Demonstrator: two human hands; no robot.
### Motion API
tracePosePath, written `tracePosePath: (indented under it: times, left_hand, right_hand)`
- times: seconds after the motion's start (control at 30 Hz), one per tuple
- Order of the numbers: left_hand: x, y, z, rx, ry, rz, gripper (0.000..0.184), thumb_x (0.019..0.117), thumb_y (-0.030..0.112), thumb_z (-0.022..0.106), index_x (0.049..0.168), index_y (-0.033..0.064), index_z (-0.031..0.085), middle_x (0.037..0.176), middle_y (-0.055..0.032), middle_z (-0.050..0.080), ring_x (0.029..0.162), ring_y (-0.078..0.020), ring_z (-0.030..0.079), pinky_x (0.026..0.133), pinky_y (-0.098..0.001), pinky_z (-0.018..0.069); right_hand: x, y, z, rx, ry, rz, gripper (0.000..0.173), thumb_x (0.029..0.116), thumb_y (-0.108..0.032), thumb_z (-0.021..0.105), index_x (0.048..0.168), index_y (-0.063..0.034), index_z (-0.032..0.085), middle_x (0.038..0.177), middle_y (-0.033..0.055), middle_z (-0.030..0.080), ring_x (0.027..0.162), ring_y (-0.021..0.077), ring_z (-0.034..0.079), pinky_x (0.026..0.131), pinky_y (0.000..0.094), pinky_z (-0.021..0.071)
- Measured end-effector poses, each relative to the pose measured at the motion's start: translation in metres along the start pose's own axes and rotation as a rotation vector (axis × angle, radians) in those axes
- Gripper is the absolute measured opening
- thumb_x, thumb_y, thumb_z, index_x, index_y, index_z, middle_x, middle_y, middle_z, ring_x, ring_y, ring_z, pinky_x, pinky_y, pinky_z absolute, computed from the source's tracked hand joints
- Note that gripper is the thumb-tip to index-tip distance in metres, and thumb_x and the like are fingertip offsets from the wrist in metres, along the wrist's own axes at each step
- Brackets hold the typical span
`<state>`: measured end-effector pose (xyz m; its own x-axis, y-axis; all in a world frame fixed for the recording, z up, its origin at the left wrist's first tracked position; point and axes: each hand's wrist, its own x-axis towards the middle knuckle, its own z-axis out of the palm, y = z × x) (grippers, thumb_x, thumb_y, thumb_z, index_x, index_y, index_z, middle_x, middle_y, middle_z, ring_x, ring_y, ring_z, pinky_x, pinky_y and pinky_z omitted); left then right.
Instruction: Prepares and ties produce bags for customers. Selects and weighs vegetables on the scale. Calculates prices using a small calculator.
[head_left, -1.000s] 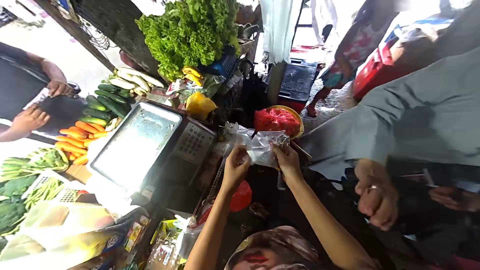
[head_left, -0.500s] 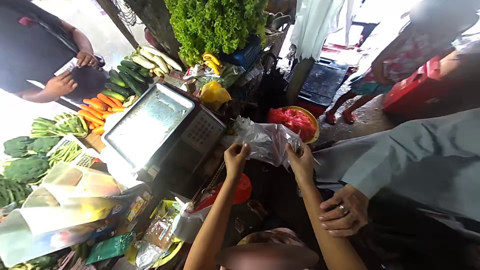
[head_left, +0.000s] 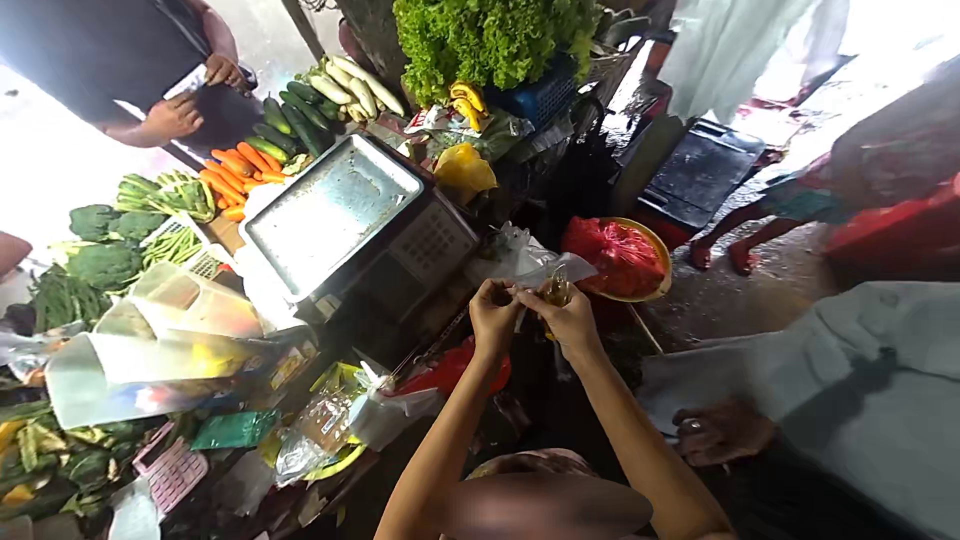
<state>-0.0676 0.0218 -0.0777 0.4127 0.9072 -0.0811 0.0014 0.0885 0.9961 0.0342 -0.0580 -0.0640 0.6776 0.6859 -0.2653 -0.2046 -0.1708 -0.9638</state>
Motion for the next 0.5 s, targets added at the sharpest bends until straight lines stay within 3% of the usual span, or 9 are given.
tracePosePath:
  times: [0.07, 0.17, 0.37, 0.5]
  left_hand:
    - [-0.002, 0.0, -0.011, 0.085, -0.011, 0.043, 0.033, 0.0763, 0.001, 0.085, 0.104, -0.0002, 0.068, 0.085, -0.0086, 0.073, 0.074, -0.0154, 0.07, 0.072, -0.0337, 0.0608]
    - [-0.01, 0.009, -0.03, 0.116, -0.058, 0.011, 0.037, 0.0802, 0.003, 0.084, 0.113, -0.0011, 0.067, 0.096, -0.0101, 0.075, 0.086, -0.0177, 0.074, 0.081, -0.036, 0.0636]
    - [-0.029, 0.028, -0.062, -0.242, 0.092, -0.164, 0.026, 0.0885, -0.001, 0.076, 0.112, -0.0075, 0.066, 0.091, -0.013, 0.074, 0.082, -0.0173, 0.071, 0.081, -0.0337, 0.0601]
    - [-0.053, 0.043, -0.094, -0.513, 0.183, -0.242, 0.021, 0.0956, -0.003, 0.065, 0.116, -0.006, 0.062, 0.095, -0.0114, 0.07, 0.085, -0.0157, 0.069, 0.083, -0.0326, 0.0586]
  right_hand:
    - [0.005, 0.0, 0.007, 0.012, -0.025, 0.06, 0.031, 0.0832, -0.016, 0.086, 0.102, -0.002, 0.066, 0.079, 0.0049, 0.066, 0.056, 0.0102, 0.058, 0.053, 0.0258, 0.0518]
    - [0.009, -0.001, 0.012, 0.041, -0.113, 0.128, 0.022, 0.0887, -0.012, 0.08, 0.099, -0.0013, 0.064, 0.072, 0.0052, 0.065, 0.051, 0.0099, 0.055, 0.048, 0.0245, 0.0496]
    - [-0.006, -0.01, 0.042, 0.007, -0.222, 0.022, 0.018, 0.0885, -0.004, 0.077, 0.1, -0.0015, 0.063, 0.074, 0.0017, 0.064, 0.052, 0.0063, 0.056, 0.048, 0.0214, 0.0511]
    - [-0.033, -0.013, 0.073, -0.062, -0.291, -0.136, 0.025, 0.0858, -0.002, 0.078, 0.106, -0.0005, 0.064, 0.082, 0.0002, 0.066, 0.061, 0.0049, 0.061, 0.056, 0.0216, 0.0549]
